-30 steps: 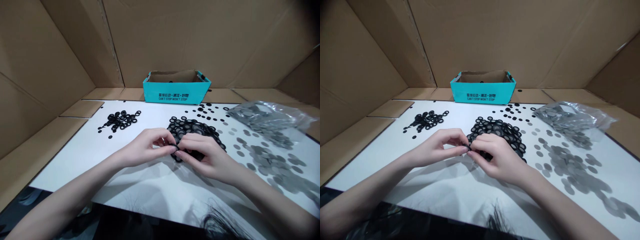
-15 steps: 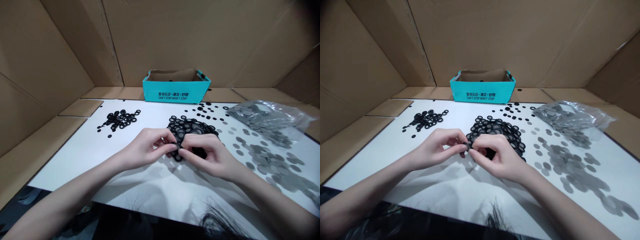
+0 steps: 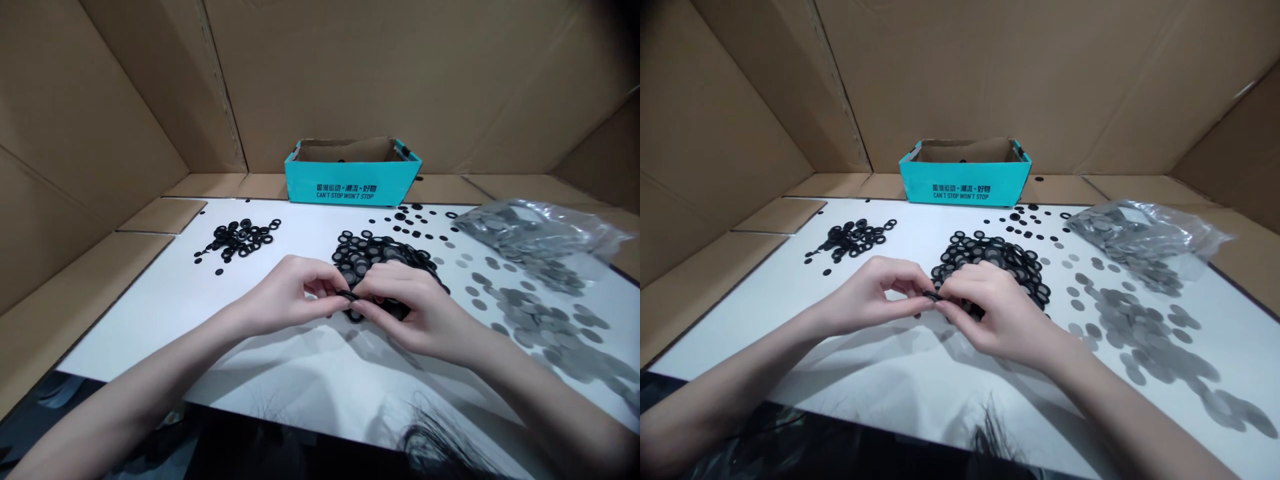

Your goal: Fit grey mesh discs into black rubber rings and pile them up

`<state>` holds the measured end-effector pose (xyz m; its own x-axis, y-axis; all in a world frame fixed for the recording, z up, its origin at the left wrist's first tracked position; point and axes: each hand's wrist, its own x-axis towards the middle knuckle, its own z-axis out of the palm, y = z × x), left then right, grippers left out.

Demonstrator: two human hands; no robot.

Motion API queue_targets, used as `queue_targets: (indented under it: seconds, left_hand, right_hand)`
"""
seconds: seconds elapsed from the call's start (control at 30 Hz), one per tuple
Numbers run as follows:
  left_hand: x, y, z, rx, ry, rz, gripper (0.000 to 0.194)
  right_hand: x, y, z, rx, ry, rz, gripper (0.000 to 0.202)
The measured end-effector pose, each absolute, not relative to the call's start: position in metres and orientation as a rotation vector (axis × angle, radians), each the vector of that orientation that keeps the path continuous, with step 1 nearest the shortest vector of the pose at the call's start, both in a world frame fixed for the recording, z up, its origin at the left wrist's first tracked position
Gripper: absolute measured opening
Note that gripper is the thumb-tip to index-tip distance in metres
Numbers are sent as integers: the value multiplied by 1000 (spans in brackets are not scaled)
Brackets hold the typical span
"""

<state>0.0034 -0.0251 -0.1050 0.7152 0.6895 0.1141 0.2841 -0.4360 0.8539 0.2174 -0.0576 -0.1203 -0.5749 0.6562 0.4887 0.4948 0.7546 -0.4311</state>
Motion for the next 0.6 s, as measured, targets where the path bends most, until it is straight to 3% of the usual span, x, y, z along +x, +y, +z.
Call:
queue_targets:
  seconds: [0.17,0.37,0.6]
  left_hand:
    - [4,-28,-103,2022,725,492,15]
    - [1,-30,-96,2108,709,442,8]
    - [2,-26,-103,1844,750,657,14]
  right_hand:
    - [215,-59,-120,-840,-2227,420,22]
    - [209,-66,-123,-843,-2161,288,20]
    - [211,-62,-123,-889,-2182,289,19]
